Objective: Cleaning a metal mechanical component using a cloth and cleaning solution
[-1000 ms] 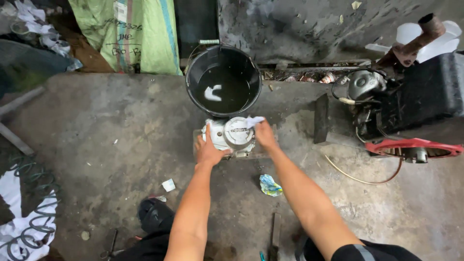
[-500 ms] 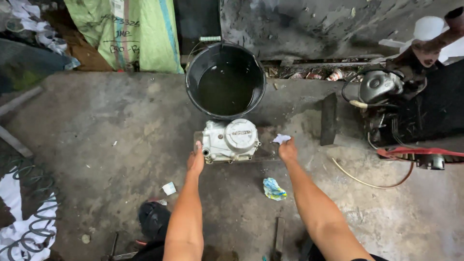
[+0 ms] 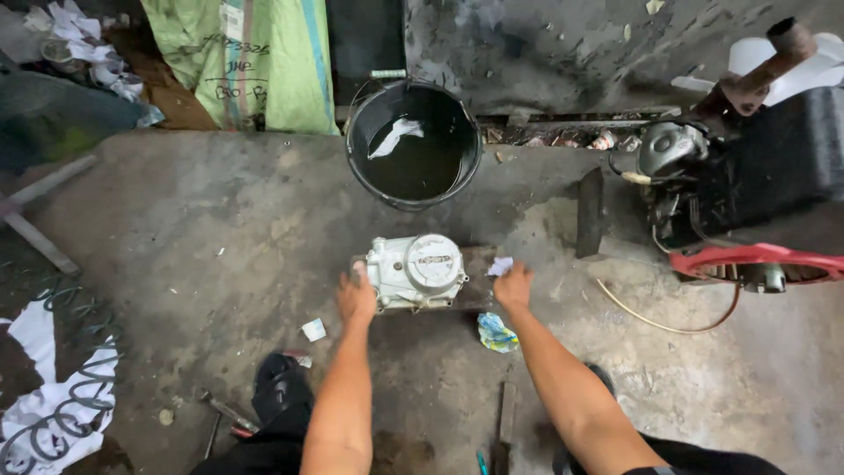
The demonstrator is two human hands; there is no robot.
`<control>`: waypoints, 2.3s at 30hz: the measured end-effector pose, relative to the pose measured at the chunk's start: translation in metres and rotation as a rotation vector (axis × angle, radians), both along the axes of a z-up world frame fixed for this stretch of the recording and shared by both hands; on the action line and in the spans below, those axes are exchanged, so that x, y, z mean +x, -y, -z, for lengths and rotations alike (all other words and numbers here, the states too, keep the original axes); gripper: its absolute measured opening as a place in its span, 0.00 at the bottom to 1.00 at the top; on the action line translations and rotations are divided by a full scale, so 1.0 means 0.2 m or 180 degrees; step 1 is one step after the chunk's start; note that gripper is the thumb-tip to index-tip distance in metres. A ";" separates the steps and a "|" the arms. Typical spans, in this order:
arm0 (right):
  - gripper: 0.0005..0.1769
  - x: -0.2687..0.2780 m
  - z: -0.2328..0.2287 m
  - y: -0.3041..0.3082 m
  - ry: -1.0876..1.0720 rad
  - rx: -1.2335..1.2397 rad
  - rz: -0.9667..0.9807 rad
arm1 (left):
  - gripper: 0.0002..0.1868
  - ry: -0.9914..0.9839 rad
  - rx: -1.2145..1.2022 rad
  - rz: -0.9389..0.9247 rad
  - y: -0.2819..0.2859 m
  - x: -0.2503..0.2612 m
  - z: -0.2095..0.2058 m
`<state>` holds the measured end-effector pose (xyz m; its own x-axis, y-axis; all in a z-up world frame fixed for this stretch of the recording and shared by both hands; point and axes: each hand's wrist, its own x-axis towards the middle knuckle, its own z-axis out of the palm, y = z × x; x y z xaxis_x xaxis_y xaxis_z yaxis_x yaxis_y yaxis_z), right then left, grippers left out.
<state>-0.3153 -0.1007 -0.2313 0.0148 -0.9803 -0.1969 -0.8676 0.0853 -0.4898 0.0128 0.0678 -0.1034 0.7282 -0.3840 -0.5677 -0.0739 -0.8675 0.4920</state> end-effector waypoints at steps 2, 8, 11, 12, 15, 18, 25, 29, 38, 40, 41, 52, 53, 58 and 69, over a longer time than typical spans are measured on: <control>0.19 0.16 -0.17 -0.02 0.0209 -0.0674 -0.0137 | 0.43 0.0764 -0.0413 0.0251 0.05 -0.15 -0.11; 0.26 0.58 -0.75 -0.23 0.1685 -0.1664 -0.1806 | 0.43 0.0887 -0.0476 0.1382 0.07 -0.35 -0.55; 0.32 0.73 -0.78 -0.25 0.0874 -0.1499 -0.2513 | 0.45 0.0709 -0.0409 0.1646 0.05 -0.28 -0.37; 0.41 0.77 -0.80 -0.25 0.0194 -0.1275 -0.2798 | 0.48 0.0703 -0.0372 0.1777 0.05 -0.26 -0.27; 0.26 0.88 -0.77 -0.15 -0.0183 -0.1444 -0.2753 | 0.43 0.0619 -0.0329 0.1944 0.07 -0.21 -0.26; 0.24 0.83 -0.90 -0.24 0.0104 -0.1437 -0.3242 | 0.42 0.0579 -0.0282 0.2104 0.10 -0.16 -0.23; 0.30 0.66 -0.94 -0.06 -0.0062 -0.1162 -0.2722 | 0.42 0.0724 -0.0519 0.2104 0.05 -0.16 -0.18; 0.18 0.76 -0.98 -0.03 -0.0765 -0.1024 -0.2377 | 0.35 0.0809 -0.0343 0.1946 0.06 -0.18 -0.23; 0.18 0.80 -0.84 -0.09 0.0126 -0.1355 -0.2935 | 0.30 0.1014 -0.0647 0.1818 0.05 -0.19 -0.24; 0.18 0.81 -0.87 -0.18 -0.0054 -0.1139 -0.2746 | 0.28 0.0976 -0.0734 0.1775 0.04 -0.19 -0.23; 0.19 0.81 -0.87 -0.24 0.0022 -0.1189 -0.2901 | 0.26 0.0938 -0.0835 0.1726 0.03 -0.19 -0.21; 0.12 0.64 -0.66 -0.24 0.0736 -0.1625 -0.2058 | 0.43 0.0726 -0.0991 0.1632 0.00 -0.19 -0.22; 0.14 0.68 -0.66 -0.21 0.0542 -0.1684 -0.1917 | 0.44 0.0722 -0.1029 0.1605 -0.01 -0.20 -0.22; 0.43 0.89 -0.92 -0.38 -0.0417 -0.1120 -0.2006 | 0.45 0.0985 -0.1173 0.1609 0.03 -0.17 -0.14; 0.29 0.60 -0.63 -0.11 0.1131 -0.1388 -0.1758 | 0.44 0.0562 -0.1311 0.1276 0.02 -0.17 -0.14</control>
<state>-0.1961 -0.0790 -0.1050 0.5123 -0.8003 0.3115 -0.5136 -0.5762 -0.6358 -0.0207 0.0643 -0.0758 0.5508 -0.8109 -0.1975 -0.4671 -0.4956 0.7323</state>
